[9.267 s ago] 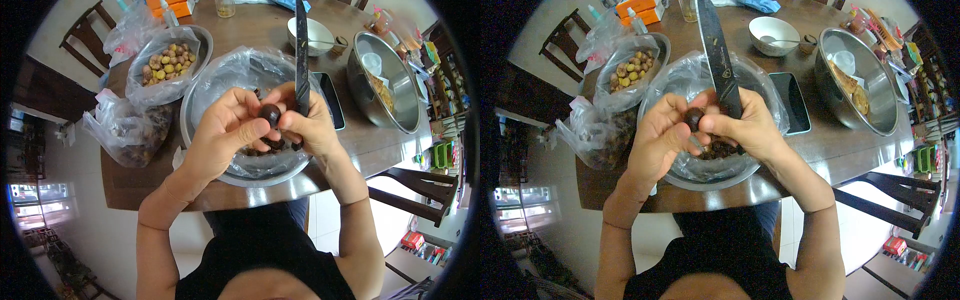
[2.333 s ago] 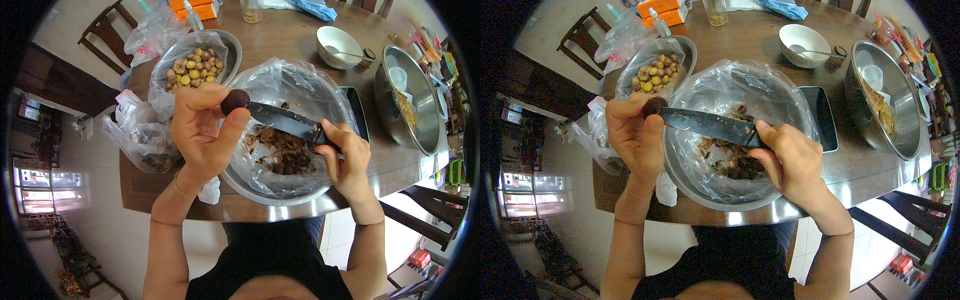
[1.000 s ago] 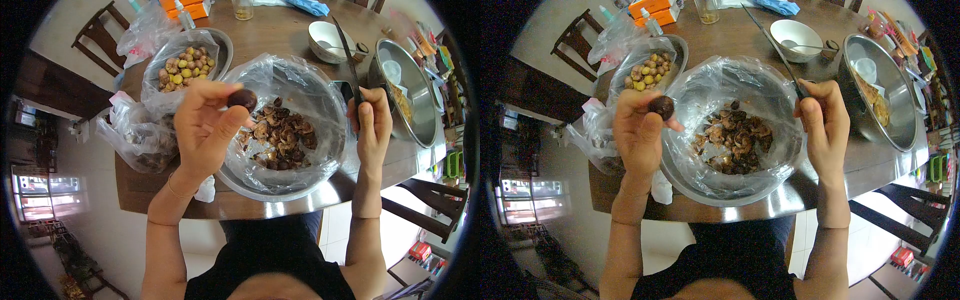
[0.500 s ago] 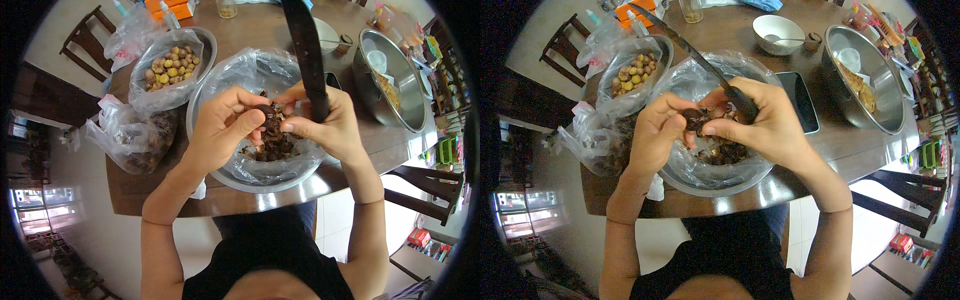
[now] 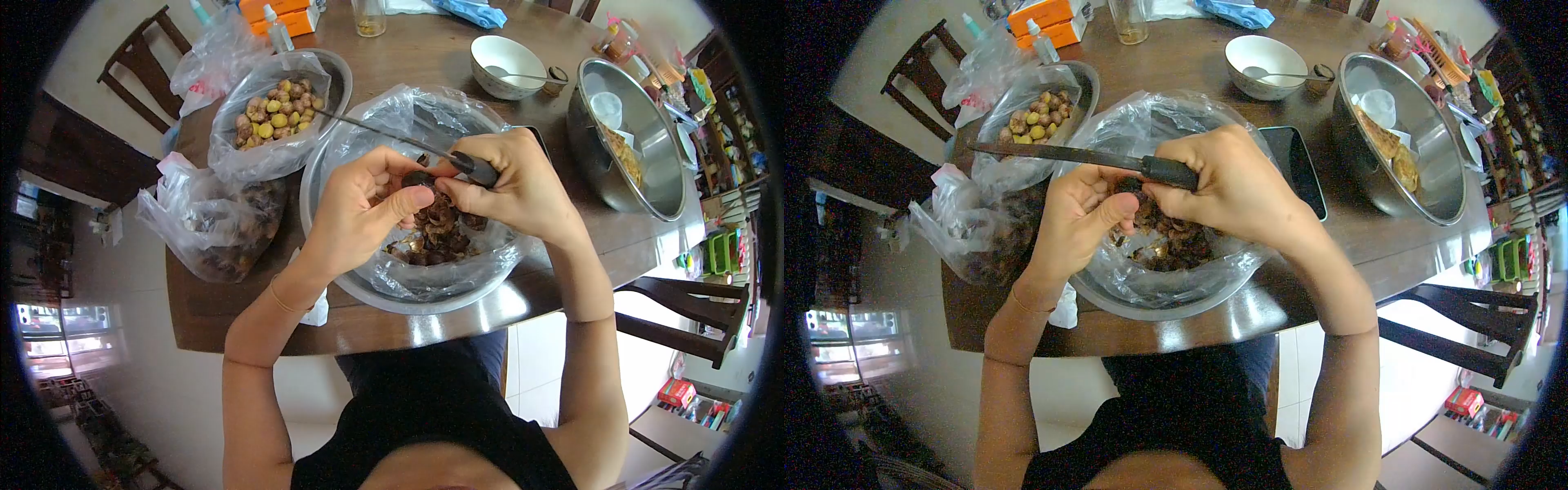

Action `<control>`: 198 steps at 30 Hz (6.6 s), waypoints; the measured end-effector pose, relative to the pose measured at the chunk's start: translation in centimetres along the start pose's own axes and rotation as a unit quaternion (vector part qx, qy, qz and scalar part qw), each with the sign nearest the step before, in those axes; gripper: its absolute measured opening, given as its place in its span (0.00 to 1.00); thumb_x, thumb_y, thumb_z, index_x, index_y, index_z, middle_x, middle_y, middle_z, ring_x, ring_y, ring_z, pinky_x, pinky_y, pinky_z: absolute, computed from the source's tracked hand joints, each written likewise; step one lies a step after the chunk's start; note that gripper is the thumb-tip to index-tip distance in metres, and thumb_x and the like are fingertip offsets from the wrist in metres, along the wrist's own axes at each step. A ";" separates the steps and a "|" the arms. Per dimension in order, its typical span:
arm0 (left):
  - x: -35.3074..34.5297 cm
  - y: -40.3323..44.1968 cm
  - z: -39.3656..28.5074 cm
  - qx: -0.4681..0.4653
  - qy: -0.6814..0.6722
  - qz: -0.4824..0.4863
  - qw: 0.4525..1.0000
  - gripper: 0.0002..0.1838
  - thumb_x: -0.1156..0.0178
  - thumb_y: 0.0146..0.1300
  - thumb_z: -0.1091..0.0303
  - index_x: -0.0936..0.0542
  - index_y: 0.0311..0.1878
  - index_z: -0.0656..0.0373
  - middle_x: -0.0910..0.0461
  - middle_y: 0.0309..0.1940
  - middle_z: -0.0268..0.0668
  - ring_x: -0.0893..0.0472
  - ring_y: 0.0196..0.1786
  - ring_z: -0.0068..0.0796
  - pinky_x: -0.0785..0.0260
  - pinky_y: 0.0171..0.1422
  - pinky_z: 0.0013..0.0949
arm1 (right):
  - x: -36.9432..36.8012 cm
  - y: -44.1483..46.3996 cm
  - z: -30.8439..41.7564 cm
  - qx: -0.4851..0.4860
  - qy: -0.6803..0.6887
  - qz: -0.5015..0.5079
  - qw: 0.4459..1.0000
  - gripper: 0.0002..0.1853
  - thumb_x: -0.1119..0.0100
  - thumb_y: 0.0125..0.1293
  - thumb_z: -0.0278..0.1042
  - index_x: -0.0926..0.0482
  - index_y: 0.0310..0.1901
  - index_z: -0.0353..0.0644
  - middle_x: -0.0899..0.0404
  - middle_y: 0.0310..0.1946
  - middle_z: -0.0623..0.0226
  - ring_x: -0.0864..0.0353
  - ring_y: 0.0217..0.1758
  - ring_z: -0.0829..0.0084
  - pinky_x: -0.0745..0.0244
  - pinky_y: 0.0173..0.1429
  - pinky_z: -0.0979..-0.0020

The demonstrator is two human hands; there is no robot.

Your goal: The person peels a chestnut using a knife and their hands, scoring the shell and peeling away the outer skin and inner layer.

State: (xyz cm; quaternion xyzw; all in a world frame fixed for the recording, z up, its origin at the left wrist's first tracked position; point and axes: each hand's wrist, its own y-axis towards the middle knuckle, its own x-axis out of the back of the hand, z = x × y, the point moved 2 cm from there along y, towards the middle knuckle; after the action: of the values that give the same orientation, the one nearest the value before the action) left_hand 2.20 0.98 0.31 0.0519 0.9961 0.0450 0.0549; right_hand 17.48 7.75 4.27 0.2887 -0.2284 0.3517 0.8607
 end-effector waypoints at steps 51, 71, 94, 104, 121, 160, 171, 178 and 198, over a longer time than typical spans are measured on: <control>-0.3 -0.1 -0.7 -0.104 0.101 -0.021 0.989 0.15 0.40 0.52 0.71 0.29 0.42 0.64 0.24 0.31 0.36 0.24 0.32 0.19 0.30 0.34 0.21 | -0.6 0.0 -0.4 -0.011 0.082 -0.051 0.995 0.09 0.36 0.45 0.30 0.25 0.23 0.34 0.28 0.14 0.62 0.29 0.18 0.77 0.36 0.24 0.76; -0.8 -0.4 -1.0 -0.216 0.265 -0.103 0.934 0.13 0.43 0.52 0.75 0.29 0.43 0.63 0.25 0.32 0.40 0.23 0.31 0.27 0.29 0.32 0.25 | -2.3 0.0 -1.2 0.051 0.033 -0.196 0.979 0.10 0.40 0.42 0.25 0.34 0.22 0.36 0.32 0.13 0.61 0.30 0.16 0.76 0.35 0.22 0.75; 0.2 -0.3 -1.7 -0.255 0.067 -0.030 0.964 0.23 0.37 0.47 0.76 0.32 0.47 0.62 0.31 0.35 0.32 0.28 0.38 0.19 0.30 0.37 0.20 | -1.0 -0.2 1.1 -0.139 0.407 0.025 0.902 0.11 0.39 0.53 0.31 0.24 0.36 0.34 0.23 0.26 0.70 0.28 0.27 0.86 0.34 0.32 0.85; -0.1 -0.8 -2.1 -0.194 0.098 -0.001 0.976 0.19 0.39 0.48 0.78 0.31 0.44 0.64 0.30 0.33 0.35 0.28 0.36 0.20 0.33 0.40 0.22 | -1.7 -0.3 -0.1 -0.180 0.489 0.030 0.853 0.11 0.39 0.52 0.33 0.25 0.35 0.37 0.23 0.23 0.70 0.39 0.12 0.89 0.49 0.14 0.87; -0.3 -0.4 -2.8 -0.305 0.327 -0.038 0.894 0.17 0.36 0.42 0.79 0.25 0.39 0.59 0.27 0.24 0.33 0.26 0.24 0.20 0.33 0.27 0.20 | -1.5 -0.2 0.4 -0.164 0.370 0.060 0.912 0.10 0.48 0.49 0.24 0.27 0.35 0.33 0.27 0.24 0.74 0.33 0.24 0.87 0.39 0.27 0.85; -0.8 -0.2 0.0 -0.098 -0.177 0.081 0.976 0.20 0.50 0.61 0.63 0.39 0.51 0.65 0.30 0.35 0.40 0.26 0.36 0.25 0.26 0.36 0.25 | -1.3 -0.6 0.6 -0.115 0.437 0.008 0.892 0.08 0.57 0.51 0.19 0.29 0.33 0.32 0.27 0.21 0.66 0.29 0.24 0.82 0.35 0.27 0.82; 0.0 -0.1 -1.1 -0.055 -0.110 0.046 0.991 0.23 0.49 0.57 0.64 0.41 0.53 0.62 0.28 0.37 0.46 0.25 0.36 0.31 0.26 0.31 0.26 | -0.2 0.5 -1.7 -0.092 0.240 -0.061 0.964 0.09 0.41 0.53 0.33 0.25 0.30 0.35 0.25 0.23 0.71 0.30 0.26 0.82 0.35 0.35 0.80; 0.2 -0.1 -1.4 -0.231 0.088 -0.043 0.968 0.18 0.42 0.52 0.76 0.30 0.48 0.62 0.37 0.37 0.31 0.32 0.39 0.17 0.34 0.42 0.18 | -1.4 0.1 -0.8 -0.086 0.301 -0.031 0.949 0.12 0.38 0.51 0.34 0.24 0.34 0.36 0.26 0.26 0.74 0.31 0.30 0.85 0.35 0.37 0.81; 0.6 -0.2 -2.1 -0.189 0.245 0.003 0.951 0.17 0.33 0.42 0.73 0.26 0.38 0.58 0.34 0.18 0.25 0.39 0.20 0.12 0.43 0.24 0.16 | -2.6 -0.3 -0.8 -0.178 0.440 0.105 0.874 0.07 0.48 0.51 0.30 0.25 0.27 0.34 0.27 0.16 0.69 0.41 0.10 0.87 0.50 0.14 0.83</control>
State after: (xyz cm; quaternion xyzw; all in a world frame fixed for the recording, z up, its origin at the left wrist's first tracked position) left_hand 1.36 0.63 2.27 0.0311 0.9520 0.2436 -0.1826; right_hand 16.12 6.89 2.05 -0.0798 0.0859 0.4843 0.8670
